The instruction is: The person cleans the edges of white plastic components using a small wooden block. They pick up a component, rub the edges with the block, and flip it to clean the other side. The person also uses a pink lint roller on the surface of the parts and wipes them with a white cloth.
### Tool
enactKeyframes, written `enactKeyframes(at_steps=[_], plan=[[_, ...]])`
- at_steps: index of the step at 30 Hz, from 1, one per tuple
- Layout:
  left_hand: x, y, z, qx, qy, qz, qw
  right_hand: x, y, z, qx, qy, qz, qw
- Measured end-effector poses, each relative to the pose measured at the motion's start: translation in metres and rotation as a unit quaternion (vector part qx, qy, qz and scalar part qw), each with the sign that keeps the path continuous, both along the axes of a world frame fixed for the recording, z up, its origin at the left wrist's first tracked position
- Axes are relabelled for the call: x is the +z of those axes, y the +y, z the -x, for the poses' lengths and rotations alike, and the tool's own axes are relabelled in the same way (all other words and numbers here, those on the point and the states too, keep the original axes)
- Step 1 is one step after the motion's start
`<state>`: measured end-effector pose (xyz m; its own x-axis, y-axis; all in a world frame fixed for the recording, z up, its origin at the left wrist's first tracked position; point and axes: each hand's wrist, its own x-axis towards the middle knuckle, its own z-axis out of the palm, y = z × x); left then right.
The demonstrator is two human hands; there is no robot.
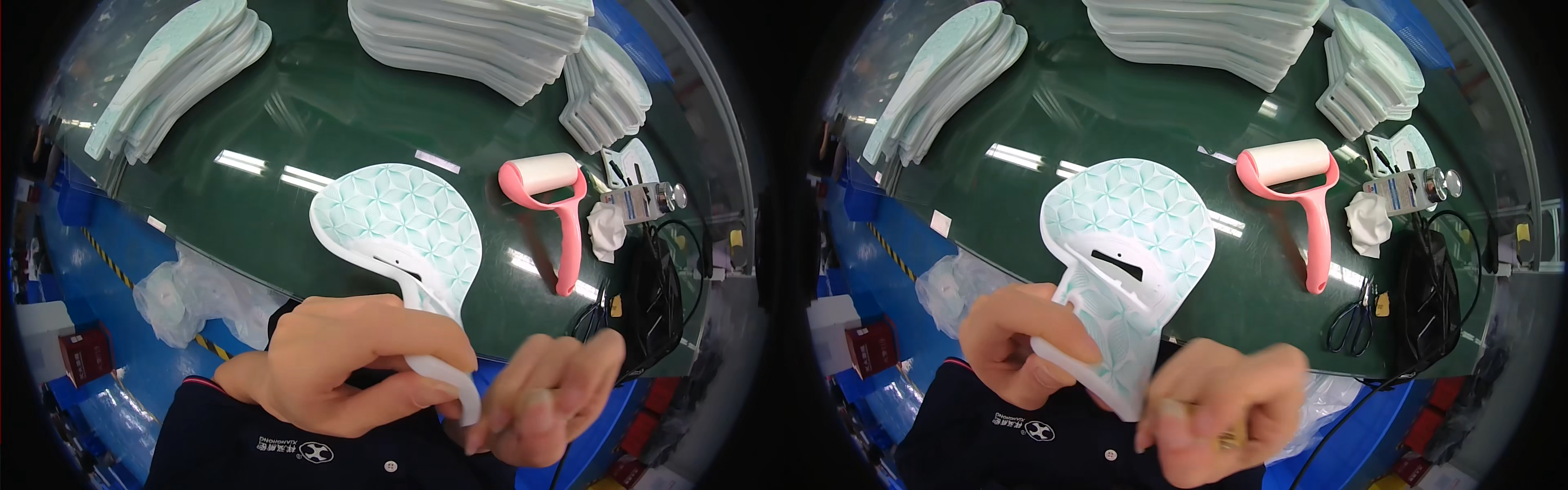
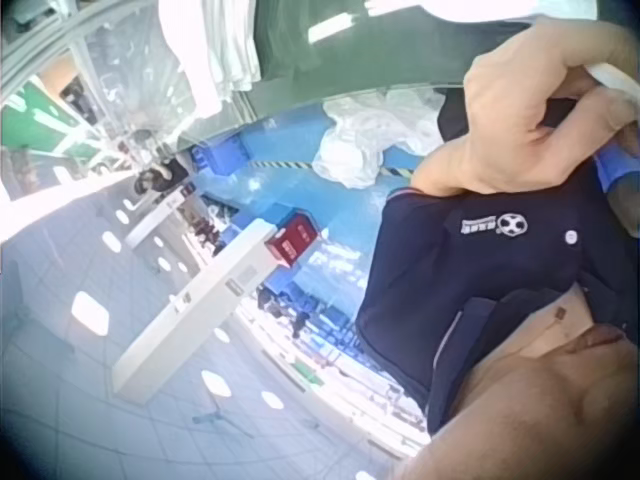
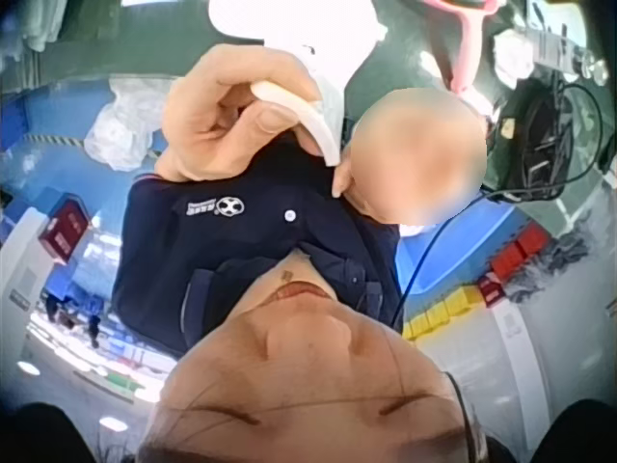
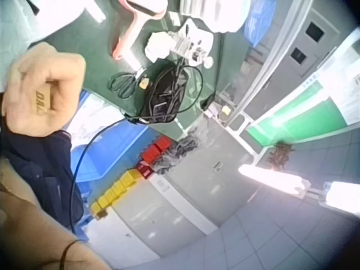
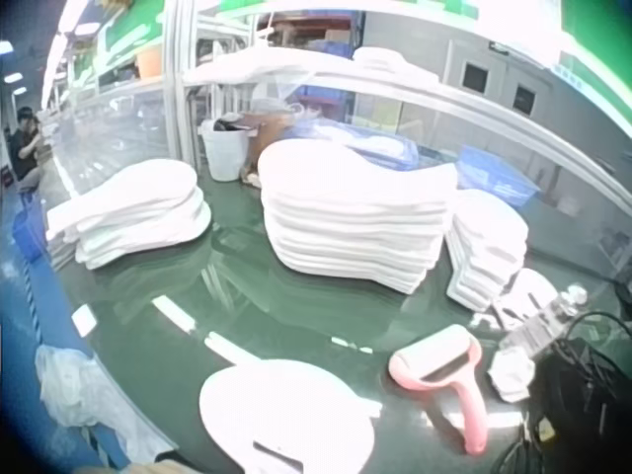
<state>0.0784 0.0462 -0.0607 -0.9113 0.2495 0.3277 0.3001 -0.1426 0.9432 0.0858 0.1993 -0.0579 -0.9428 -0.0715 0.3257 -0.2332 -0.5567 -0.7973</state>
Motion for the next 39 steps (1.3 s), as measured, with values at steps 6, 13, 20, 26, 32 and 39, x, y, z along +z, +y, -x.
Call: enactKeyframes(at_steps=[6, 13, 20, 26, 32, 39], plan=[[-0.005, 0.007, -0.005, 0.054, 0.005, -0.023, 0.998, 0.009, -0.010, -0.003, -0.238, 0.169, -0.116, 0.949], [-0.004, 0.010, -0.006, 0.045, 0.001, -0.026, 0.999, -0.001, -0.012, 0.003, -0.187, 0.219, -0.101, 0.952], [0.000, 0.013, -0.008, 0.007, -0.018, -0.069, 0.997, -0.008, 0.007, 0.000, -0.136, 0.272, -0.255, 0.918], [0.002, 0.014, -0.010, 0.034, 0.110, 0.041, 0.993, -0.013, 0.034, -0.002, -0.014, 0.224, -0.328, 0.918], [-0.004, 0.027, -0.011, 0.161, 0.096, -0.024, 0.982, 0.011, 0.053, 0.032, -0.258, 0.846, -0.443, 0.147], [-0.003, 0.017, -0.007, 0.094, 0.097, 0.021, 0.991, 0.027, 0.052, 0.047, -0.254, 0.874, -0.406, -0.081]])
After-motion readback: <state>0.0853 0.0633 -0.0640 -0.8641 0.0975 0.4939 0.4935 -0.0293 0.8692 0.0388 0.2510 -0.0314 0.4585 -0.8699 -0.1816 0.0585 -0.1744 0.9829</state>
